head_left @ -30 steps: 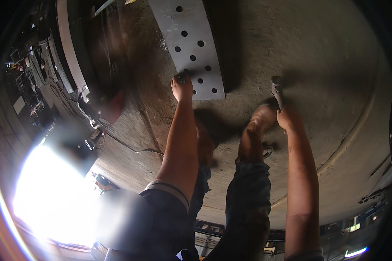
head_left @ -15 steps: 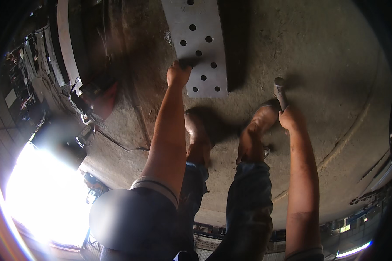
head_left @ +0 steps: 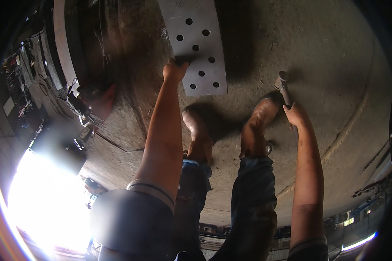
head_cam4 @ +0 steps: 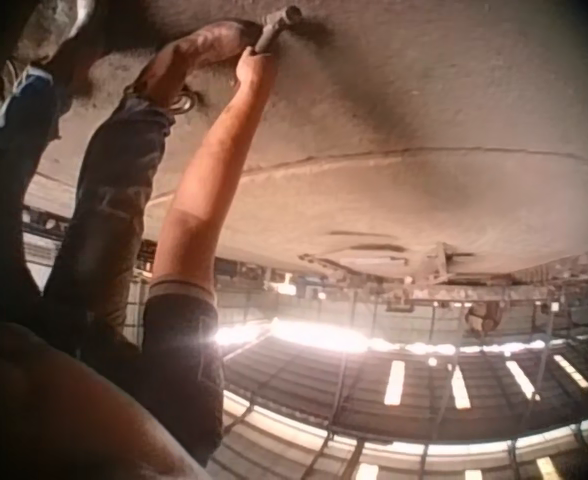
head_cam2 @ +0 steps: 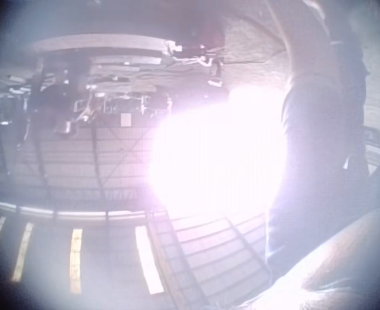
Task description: The person repeatedly strikes a perforated metal plate with a hammer while kneeling on the floor, then repositions and strikes a second metal plate. A coworker assists by holding and moving the plates during the process.
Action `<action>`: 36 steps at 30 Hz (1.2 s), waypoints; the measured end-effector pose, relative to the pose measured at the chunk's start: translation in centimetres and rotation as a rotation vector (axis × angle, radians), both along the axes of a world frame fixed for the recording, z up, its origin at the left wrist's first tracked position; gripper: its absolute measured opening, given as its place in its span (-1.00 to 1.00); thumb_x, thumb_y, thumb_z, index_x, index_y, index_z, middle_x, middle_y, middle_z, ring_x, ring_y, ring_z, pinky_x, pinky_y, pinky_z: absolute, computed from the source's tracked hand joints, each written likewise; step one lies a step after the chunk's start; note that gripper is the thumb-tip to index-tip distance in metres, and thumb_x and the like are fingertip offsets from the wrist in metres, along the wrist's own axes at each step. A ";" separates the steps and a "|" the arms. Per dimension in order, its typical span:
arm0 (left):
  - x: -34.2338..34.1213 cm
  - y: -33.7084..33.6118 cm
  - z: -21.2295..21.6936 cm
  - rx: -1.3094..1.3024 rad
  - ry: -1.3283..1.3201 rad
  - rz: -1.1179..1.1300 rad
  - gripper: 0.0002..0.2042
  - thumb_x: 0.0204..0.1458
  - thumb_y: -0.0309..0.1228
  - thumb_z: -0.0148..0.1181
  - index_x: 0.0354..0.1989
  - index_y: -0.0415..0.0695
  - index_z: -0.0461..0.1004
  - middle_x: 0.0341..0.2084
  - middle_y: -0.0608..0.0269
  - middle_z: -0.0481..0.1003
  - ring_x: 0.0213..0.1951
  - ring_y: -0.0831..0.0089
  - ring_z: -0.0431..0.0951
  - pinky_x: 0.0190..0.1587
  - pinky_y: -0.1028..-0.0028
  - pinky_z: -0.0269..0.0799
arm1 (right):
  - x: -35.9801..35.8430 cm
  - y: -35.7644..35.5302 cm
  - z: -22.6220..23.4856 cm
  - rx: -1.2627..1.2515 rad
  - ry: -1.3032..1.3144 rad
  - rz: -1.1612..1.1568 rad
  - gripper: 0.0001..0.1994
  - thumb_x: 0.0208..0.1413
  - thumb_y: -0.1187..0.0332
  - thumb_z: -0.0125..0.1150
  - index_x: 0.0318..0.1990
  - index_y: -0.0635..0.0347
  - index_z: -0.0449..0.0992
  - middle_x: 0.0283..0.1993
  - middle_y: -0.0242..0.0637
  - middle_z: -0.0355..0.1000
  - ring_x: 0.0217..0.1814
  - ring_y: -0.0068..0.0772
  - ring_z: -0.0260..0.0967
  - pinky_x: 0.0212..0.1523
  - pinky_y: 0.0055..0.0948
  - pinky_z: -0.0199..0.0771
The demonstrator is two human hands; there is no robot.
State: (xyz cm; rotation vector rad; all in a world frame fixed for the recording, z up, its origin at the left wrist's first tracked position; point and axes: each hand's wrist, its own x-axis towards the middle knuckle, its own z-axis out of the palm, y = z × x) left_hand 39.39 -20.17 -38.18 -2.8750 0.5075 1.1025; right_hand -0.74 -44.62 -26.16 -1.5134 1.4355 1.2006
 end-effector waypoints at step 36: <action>1.3 -0.1 0.0 -0.100 0.136 -0.166 -0.24 -0.02 0.10 0.29 0.22 -0.25 0.35 -0.01 -0.15 0.56 0.06 -0.02 0.57 0.15 0.16 0.48 | 17.5 14.5 -12.1 -0.303 -0.550 0.290 -0.37 0.08 -0.03 0.32 0.04 0.41 0.37 -0.06 0.13 0.54 0.02 0.10 0.53 0.08 -0.11 0.55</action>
